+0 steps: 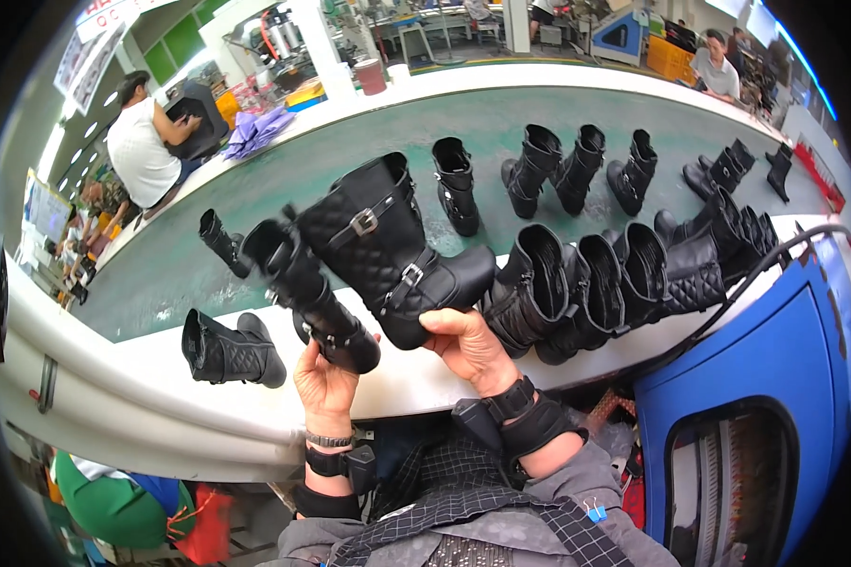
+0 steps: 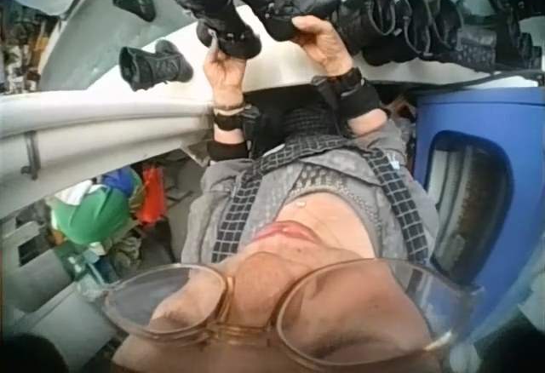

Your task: The recorder is inspecting pairs of black boots for quality on a factory production line.

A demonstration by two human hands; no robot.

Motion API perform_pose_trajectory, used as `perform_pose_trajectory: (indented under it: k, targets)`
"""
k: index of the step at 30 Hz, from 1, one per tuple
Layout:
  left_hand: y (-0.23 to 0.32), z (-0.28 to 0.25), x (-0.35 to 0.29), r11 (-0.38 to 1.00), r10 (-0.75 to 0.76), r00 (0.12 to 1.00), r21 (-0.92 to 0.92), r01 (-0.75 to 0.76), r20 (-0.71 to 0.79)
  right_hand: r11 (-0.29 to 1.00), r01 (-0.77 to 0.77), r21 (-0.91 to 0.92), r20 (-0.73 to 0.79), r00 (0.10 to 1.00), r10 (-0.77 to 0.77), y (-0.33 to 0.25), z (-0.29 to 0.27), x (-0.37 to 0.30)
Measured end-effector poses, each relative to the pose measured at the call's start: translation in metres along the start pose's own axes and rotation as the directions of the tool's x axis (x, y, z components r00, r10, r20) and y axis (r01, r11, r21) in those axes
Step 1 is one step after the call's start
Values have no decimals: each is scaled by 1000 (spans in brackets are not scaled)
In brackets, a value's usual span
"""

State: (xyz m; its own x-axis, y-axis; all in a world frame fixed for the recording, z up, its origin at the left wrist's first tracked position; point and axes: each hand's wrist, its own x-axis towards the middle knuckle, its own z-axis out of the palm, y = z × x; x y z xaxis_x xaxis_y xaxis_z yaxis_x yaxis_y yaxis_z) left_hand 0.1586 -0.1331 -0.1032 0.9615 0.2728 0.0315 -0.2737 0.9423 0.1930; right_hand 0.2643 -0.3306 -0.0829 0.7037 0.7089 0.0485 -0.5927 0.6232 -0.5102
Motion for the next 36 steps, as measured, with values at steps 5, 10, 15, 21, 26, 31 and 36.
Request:
perform_pose_trajectory:
  k: [5, 10, 15, 21, 26, 31, 36]
  targets:
    - [-3, 14, 11, 980, 199, 955, 50, -193, -218, 996, 92, -10, -83, 992, -92, 13, 11, 20]
    - [-9, 14, 20, 958, 286, 914, 116, -263, -288, 982, 184, -52, -168, 967, -190, 27, 18, 26]
    - [-8, 10, 20, 958, 285, 911, 115, -263, -297, 973, 202, -109, -179, 959, -219, 31, 20, 28]
    - [-12, 9, 20, 956, 294, 905, 118, -270, -308, 969, 204, -143, -185, 956, -229, 33, 23, 30]
    - [-14, 8, 21, 958, 285, 906, 120, -260, -312, 967, 212, -143, -186, 953, -237, 36, 18, 32]
    - [-16, 3, 22, 958, 283, 910, 125, -257, -304, 959, 230, -168, -186, 947, -260, 40, 10, 34]
    - [-18, 2, 22, 954, 296, 916, 135, -269, -269, 953, 242, -181, -145, 952, -270, 42, 11, 34]
